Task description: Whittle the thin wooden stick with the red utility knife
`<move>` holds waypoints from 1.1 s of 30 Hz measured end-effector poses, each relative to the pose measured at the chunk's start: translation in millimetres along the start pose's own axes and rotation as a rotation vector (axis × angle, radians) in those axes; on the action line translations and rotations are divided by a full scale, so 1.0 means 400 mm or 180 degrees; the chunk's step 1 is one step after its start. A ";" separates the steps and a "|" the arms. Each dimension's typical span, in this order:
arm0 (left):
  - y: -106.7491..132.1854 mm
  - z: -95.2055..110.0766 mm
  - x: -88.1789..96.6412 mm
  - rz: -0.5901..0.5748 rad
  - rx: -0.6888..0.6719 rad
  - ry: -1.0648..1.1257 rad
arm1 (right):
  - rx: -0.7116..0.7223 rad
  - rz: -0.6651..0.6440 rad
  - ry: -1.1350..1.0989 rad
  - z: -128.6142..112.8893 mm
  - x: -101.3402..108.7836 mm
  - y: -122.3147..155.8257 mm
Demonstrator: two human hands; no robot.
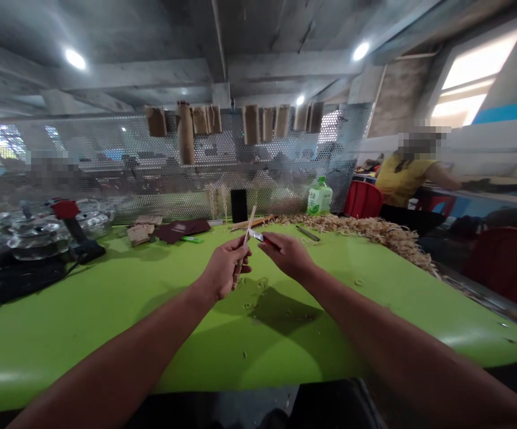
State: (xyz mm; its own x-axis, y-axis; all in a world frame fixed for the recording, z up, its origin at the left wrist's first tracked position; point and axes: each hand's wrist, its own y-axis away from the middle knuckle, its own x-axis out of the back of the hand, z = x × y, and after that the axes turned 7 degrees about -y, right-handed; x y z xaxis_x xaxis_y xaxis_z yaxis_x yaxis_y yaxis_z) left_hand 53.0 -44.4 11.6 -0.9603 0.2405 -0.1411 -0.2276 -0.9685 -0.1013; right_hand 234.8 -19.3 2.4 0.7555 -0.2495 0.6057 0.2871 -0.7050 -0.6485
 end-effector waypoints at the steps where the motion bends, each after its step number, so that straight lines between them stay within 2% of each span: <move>1: 0.000 0.000 -0.001 0.0001 0.0018 0.0011 | 0.0055 -0.0083 0.0023 -0.003 -0.003 0.002; 4: -0.001 -0.003 -0.004 0.0007 0.0066 0.0046 | 0.0165 -0.0308 0.0077 -0.014 -0.011 0.007; 7: -0.004 -0.009 -0.001 0.0020 -0.0032 -0.0040 | 0.0183 -0.0361 0.0151 -0.019 -0.010 0.008; 16: -0.006 -0.006 0.009 -0.0144 -0.0165 -0.0216 | 0.0313 -0.0128 0.0889 -0.016 0.000 0.002; 20: 0.006 -0.004 -0.001 -0.0193 0.0011 -0.0204 | 0.0037 0.0252 0.0810 0.034 0.035 -0.019; 25: 0.012 -0.019 -0.010 -0.0192 0.0159 -0.0295 | -0.1011 0.1162 0.0591 0.138 0.111 -0.049; 27: 0.008 -0.021 -0.008 -0.0104 0.0137 -0.0225 | -0.0968 0.1262 0.0533 0.147 0.112 -0.048; 29: 0.002 -0.019 -0.004 -0.0002 0.0075 -0.0128 | -0.0661 0.0955 0.0382 0.126 0.087 -0.038; 31: -0.004 -0.016 -0.002 0.0083 -0.0034 -0.0064 | -0.0328 0.0452 0.0209 0.085 0.049 -0.023; 33: -0.007 -0.011 -0.002 0.0165 -0.0135 -0.0068 | -0.0078 0.0153 0.0082 0.043 0.016 -0.009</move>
State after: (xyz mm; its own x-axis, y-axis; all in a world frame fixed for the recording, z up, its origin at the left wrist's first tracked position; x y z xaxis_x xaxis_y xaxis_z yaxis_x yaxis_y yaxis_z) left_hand 55.0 -41.5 7.7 -0.9740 0.1882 -0.1262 -0.1709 -0.9758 -0.1362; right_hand 248.6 -6.9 0.5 0.7526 -0.3005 0.5860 0.2360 -0.7077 -0.6660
